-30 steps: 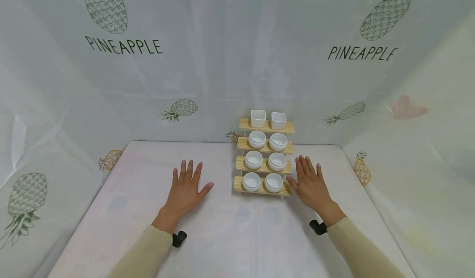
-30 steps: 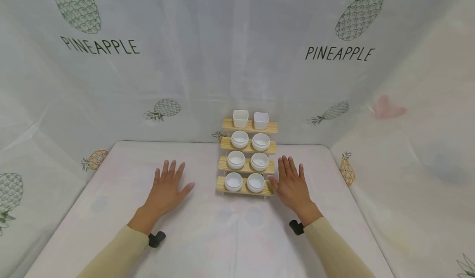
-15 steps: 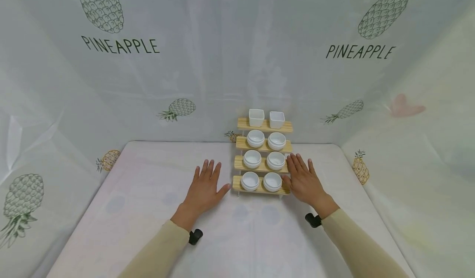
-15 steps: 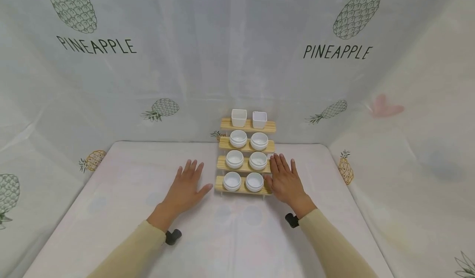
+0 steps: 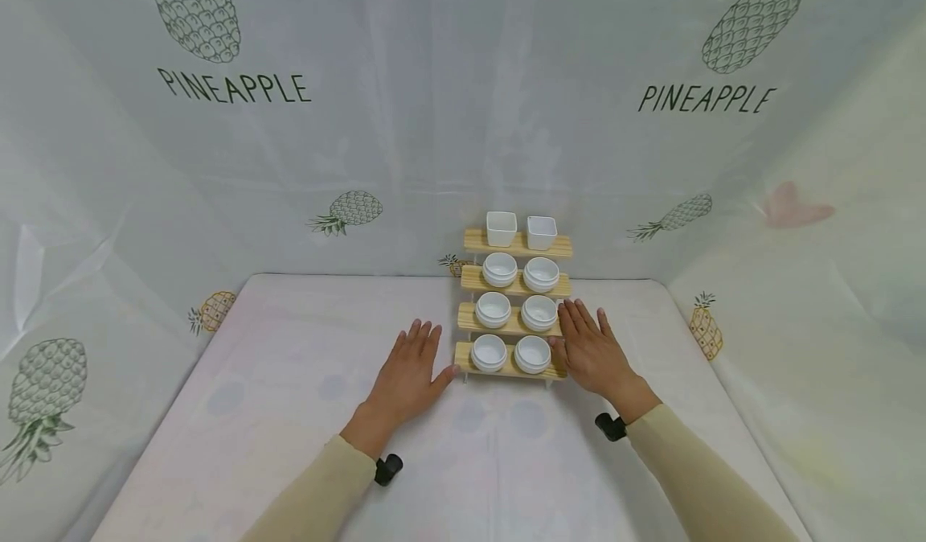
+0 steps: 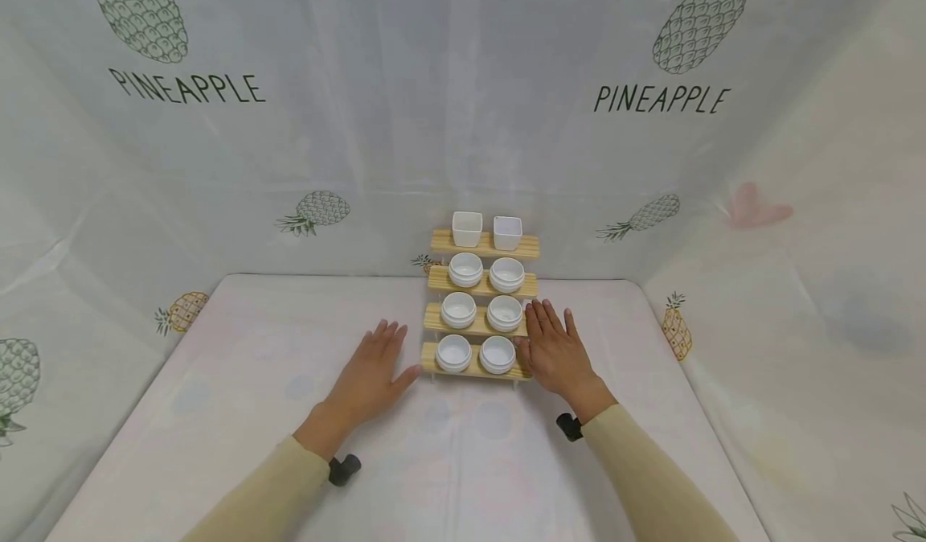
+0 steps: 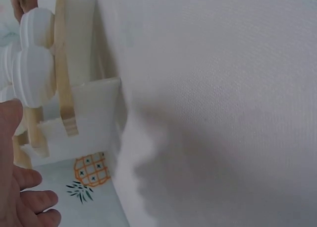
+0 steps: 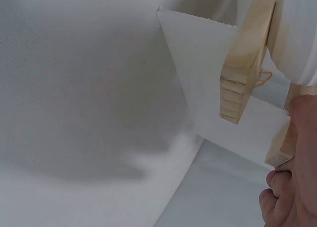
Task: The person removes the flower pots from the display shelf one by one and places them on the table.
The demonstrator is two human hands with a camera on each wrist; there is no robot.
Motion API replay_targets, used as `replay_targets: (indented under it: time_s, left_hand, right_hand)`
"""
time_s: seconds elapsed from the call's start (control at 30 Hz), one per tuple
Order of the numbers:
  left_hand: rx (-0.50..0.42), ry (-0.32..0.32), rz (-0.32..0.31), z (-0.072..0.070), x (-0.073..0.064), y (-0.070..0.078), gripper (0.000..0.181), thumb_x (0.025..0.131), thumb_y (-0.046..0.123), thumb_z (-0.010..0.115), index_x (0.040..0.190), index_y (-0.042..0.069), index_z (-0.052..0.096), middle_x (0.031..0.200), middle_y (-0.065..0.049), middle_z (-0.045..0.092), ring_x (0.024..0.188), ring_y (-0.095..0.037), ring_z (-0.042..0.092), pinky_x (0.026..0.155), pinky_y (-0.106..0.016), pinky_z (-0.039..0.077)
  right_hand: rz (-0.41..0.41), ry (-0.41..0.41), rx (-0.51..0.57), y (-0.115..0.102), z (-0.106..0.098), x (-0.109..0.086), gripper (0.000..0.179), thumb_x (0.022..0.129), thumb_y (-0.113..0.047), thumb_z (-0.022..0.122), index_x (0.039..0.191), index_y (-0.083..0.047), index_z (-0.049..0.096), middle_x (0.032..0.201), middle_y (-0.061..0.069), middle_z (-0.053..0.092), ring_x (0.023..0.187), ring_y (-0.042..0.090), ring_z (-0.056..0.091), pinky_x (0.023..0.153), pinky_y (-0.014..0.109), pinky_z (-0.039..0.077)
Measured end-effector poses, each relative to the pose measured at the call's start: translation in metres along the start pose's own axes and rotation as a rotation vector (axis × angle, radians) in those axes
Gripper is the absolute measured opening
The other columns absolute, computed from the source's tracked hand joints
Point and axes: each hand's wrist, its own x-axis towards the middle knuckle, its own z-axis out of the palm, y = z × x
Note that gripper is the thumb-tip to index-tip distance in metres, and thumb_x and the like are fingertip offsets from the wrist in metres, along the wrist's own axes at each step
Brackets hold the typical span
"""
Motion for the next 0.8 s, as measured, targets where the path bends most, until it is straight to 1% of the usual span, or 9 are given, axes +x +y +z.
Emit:
replay_targets:
  time_s: [0.1,0.27,0.37,0.5,0.57,0.7,0.8]
  left_hand:
    - [-0.019,0.007,0.006,0.0,-0.001,0.003,0.075,0.106,0.049,0.058,0.161,0.001,0.039,0.166,-0.021,0.04,0.159,-0.038,0.029,0.129,-0.054,0.022]
    - [-0.047,0.049,0.031,0.002,0.0,0.01,0.074,0.103,0.047,0.064,0.159,0.002,0.043,0.162,-0.019,0.046,0.156,-0.037,0.036,0.128,-0.054,0.025]
    - [-0.056,0.097,0.07,0.003,0.001,0.015,0.074,0.101,0.045,0.069,0.156,0.001,0.046,0.156,-0.018,0.052,0.15,-0.037,0.044,0.125,-0.052,0.031]
    - [-0.052,0.169,0.115,0.004,0.004,0.022,0.072,0.096,0.043,0.076,0.15,0.001,0.053,0.144,-0.016,0.06,0.137,-0.036,0.053,0.116,-0.052,0.041]
    - [-0.04,0.191,0.122,0.005,0.006,0.026,0.072,0.093,0.045,0.078,0.147,0.003,0.055,0.14,-0.014,0.061,0.131,-0.035,0.054,0.111,-0.053,0.043]
    - [-0.006,0.204,0.121,0.008,0.012,0.033,0.074,0.091,0.051,0.08,0.144,0.005,0.058,0.136,-0.013,0.059,0.124,-0.034,0.052,0.105,-0.054,0.043]
    - [0.004,0.21,0.12,0.012,0.016,0.037,0.071,0.09,0.053,0.08,0.14,0.007,0.06,0.133,-0.012,0.059,0.122,-0.034,0.051,0.102,-0.053,0.041]
  right_hand:
    - [-0.001,-0.003,0.0,0.0,0.001,0.0,0.068,0.115,-0.039,0.039,0.162,0.009,0.028,0.17,0.027,0.026,0.16,0.044,0.02,0.127,0.066,0.014]
    - [0.0,-0.004,-0.001,0.001,0.003,0.0,0.068,0.115,-0.039,0.038,0.162,0.009,0.027,0.17,0.027,0.026,0.16,0.043,0.021,0.127,0.065,0.015]
    - [-0.004,0.003,-0.007,0.001,0.004,0.0,0.068,0.115,-0.038,0.038,0.162,0.009,0.027,0.17,0.027,0.027,0.16,0.044,0.022,0.127,0.065,0.016]
    - [-0.006,0.007,-0.011,0.002,0.005,0.0,0.068,0.115,-0.038,0.038,0.162,0.009,0.027,0.169,0.028,0.028,0.16,0.044,0.022,0.127,0.064,0.017]
    - [-0.006,0.006,-0.012,0.002,0.004,0.0,0.068,0.115,-0.038,0.039,0.161,0.01,0.027,0.169,0.028,0.028,0.16,0.044,0.022,0.127,0.064,0.017]
    - [-0.005,0.001,-0.014,0.002,0.003,0.0,0.068,0.115,-0.038,0.039,0.161,0.01,0.027,0.169,0.028,0.028,0.16,0.044,0.022,0.127,0.064,0.017]
    - [-0.002,-0.004,-0.014,0.001,0.004,0.001,0.068,0.115,-0.038,0.04,0.162,0.009,0.027,0.169,0.028,0.028,0.16,0.044,0.022,0.127,0.064,0.017]
